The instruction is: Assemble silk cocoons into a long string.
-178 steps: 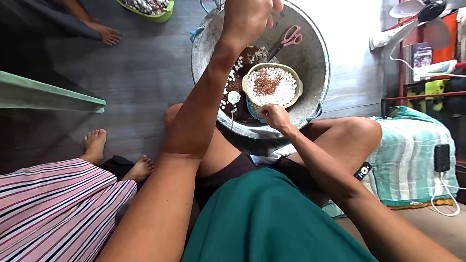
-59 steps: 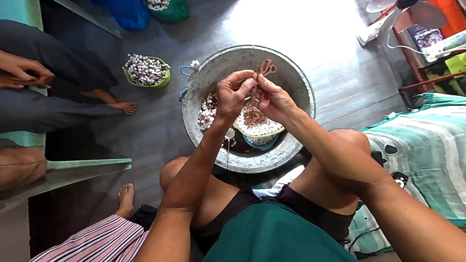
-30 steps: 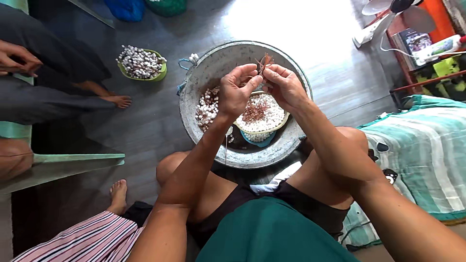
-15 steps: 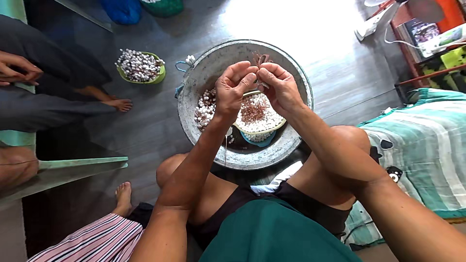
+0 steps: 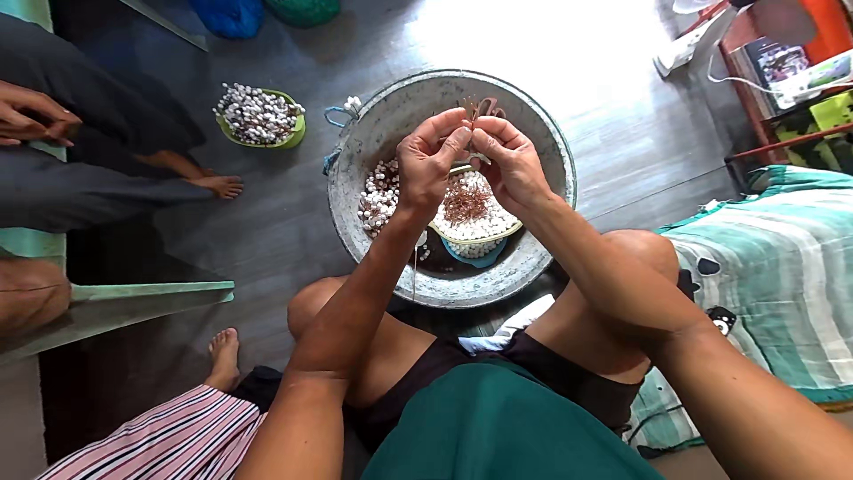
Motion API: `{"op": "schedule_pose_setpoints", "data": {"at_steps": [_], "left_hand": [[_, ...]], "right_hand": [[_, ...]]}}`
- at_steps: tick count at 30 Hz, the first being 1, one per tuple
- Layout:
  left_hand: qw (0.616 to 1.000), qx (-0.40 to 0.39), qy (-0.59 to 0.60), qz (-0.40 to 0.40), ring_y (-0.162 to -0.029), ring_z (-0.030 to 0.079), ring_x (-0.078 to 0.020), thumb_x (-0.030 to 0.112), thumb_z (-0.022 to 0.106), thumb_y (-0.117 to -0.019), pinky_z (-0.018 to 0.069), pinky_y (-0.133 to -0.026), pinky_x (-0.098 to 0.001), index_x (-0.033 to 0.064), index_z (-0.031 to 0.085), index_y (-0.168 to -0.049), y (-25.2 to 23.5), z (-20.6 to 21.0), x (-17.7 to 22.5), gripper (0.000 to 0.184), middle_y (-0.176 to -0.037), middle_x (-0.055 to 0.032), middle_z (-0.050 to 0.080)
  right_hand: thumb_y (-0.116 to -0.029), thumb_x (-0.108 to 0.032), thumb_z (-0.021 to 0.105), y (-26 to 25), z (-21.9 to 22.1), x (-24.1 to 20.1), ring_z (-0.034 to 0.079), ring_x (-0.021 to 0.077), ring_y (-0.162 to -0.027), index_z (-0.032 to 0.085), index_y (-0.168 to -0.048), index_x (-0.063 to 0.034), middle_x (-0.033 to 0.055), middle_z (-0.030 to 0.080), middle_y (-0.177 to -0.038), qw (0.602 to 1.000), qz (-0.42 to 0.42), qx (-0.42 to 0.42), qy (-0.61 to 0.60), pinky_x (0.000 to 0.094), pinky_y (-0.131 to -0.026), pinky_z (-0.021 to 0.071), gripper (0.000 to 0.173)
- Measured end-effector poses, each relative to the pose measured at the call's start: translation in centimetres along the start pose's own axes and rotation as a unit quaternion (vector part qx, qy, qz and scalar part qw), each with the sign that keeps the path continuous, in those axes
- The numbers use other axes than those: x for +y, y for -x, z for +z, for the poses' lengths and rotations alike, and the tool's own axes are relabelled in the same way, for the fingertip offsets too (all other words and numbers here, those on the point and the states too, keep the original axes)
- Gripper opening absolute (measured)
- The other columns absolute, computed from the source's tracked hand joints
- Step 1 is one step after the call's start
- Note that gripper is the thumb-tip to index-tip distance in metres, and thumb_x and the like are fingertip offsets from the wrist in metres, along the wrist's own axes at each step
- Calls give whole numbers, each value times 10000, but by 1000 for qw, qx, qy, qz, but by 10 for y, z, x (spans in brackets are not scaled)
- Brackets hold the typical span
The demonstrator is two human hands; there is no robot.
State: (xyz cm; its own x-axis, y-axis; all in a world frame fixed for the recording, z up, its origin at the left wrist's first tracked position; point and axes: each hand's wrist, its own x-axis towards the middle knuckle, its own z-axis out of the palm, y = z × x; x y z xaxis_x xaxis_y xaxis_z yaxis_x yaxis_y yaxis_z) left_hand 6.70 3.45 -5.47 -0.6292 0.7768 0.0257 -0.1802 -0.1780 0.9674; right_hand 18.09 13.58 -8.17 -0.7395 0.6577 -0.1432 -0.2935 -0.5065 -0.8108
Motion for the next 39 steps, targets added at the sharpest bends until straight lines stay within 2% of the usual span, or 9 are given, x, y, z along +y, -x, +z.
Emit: {"op": "schedule_pose_setpoints", "data": {"at_steps": [8,12,18,24,33,39], "left_hand": [[1000,-5,-7,13,-941,731,-241,-30,670,-947,634,-804,-386,-64,598,-1280,-1,-1,-2,343,-1082,-145,734],[1000,6,0,7,-920,742,-234,-40,686,-931,634,-802,-379,-49,597,-1219,-1,2,-1,301,-1047,-139,748],[1000,16,-7,0,-875,740,-221,-3,687,-946,630,-795,-376,-45,612,-1208,-1,1,-3,276,-992,-127,751],[999,18,-22,28,-856,736,-191,-25,698,-928,626,-761,-346,-50,646,-1165,-1,1,0,243,-961,-109,754],[998,27,-47,28,-817,727,-175,-5,704,-934,621,-732,-328,-46,648,-1163,-2,-2,2,239,-952,-102,752],[999,22,-35,16,-852,736,-199,-12,687,-944,631,-750,-349,-55,660,-1157,-2,-2,3,218,-991,-120,751]], "right_hand": [[-962,-19,689,1,2,1,676,110,-818,667,-1163,-25,82,722,-999,1000,-12,13,-5,249,-709,573,202],[-957,-19,696,2,1,2,682,114,-844,671,-1160,-32,84,726,-1010,1000,-17,14,-6,251,-721,575,205],[-947,-4,699,3,1,4,688,120,-876,663,-1180,-25,94,734,-1043,1000,-28,7,1,254,-731,574,236],[-959,-17,691,3,2,5,683,118,-870,665,-1185,-16,94,730,-1045,999,-37,-2,12,251,-726,571,228],[-954,-19,699,3,4,5,699,121,-888,667,-1175,-22,85,740,-1023,999,-33,-6,19,262,-749,583,223],[-952,-23,702,3,3,5,698,128,-887,670,-1174,-21,94,740,-1028,999,-38,-4,21,264,-746,581,224]]}}
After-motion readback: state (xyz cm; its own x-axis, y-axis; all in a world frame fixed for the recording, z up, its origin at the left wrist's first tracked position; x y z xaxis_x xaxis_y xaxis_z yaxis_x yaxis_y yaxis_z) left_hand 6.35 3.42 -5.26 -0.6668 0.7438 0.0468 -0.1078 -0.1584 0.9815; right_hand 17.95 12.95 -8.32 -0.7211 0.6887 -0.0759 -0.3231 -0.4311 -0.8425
